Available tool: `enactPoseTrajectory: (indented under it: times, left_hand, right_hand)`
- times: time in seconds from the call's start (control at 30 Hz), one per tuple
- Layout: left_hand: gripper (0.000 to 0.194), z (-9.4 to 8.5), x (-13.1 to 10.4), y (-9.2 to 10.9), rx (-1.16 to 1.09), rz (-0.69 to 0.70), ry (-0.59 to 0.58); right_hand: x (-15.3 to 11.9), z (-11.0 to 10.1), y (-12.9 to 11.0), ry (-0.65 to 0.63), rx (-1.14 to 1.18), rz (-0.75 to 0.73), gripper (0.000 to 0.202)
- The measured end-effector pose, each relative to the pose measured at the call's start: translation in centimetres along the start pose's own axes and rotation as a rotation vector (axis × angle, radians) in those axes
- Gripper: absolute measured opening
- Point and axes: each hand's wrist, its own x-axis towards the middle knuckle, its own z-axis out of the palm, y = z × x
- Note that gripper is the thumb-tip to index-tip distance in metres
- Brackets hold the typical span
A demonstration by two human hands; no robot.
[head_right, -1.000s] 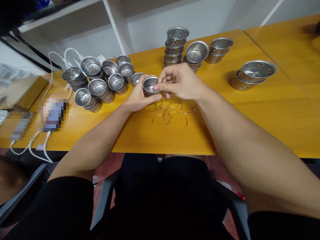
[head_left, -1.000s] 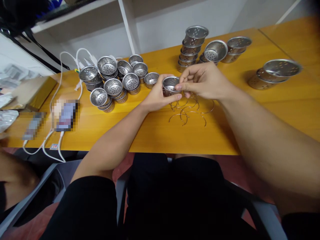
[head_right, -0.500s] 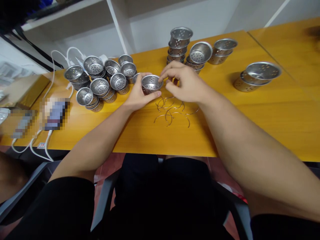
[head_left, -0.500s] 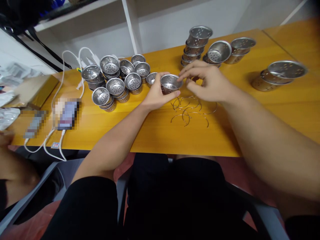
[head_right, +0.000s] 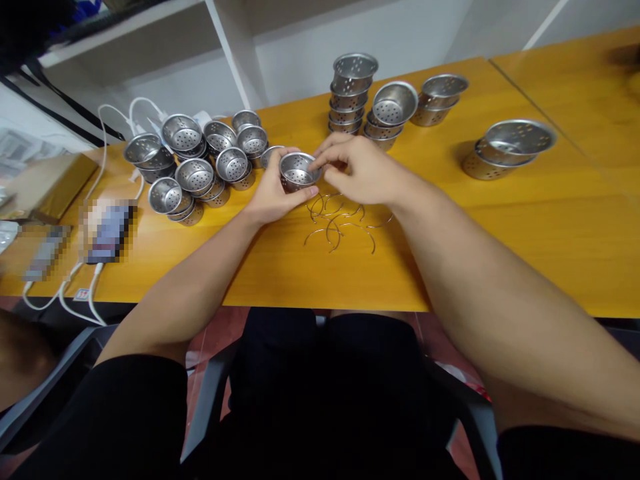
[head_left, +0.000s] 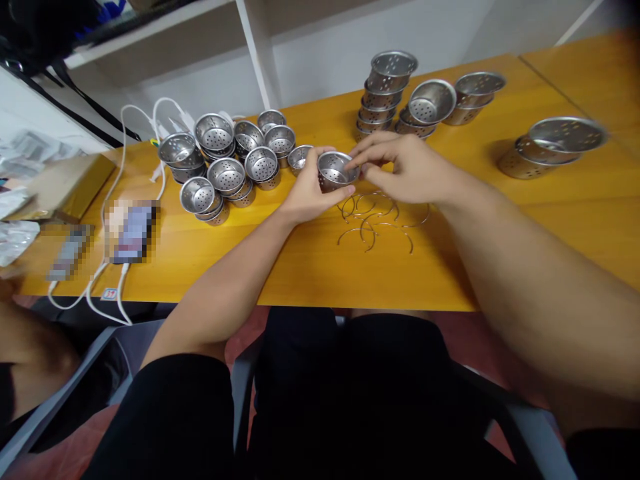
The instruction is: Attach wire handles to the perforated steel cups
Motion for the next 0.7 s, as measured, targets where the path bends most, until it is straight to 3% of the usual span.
enactPoseTrajectory:
  times: [0.7]
  left_hand:
    - [0.113,-0.2,-0.1,-1.5,0.053,0.084,-0.014]
  right_hand:
    - [0.0,0.4,1.6,-0.016,0.002,-0.067,0.029]
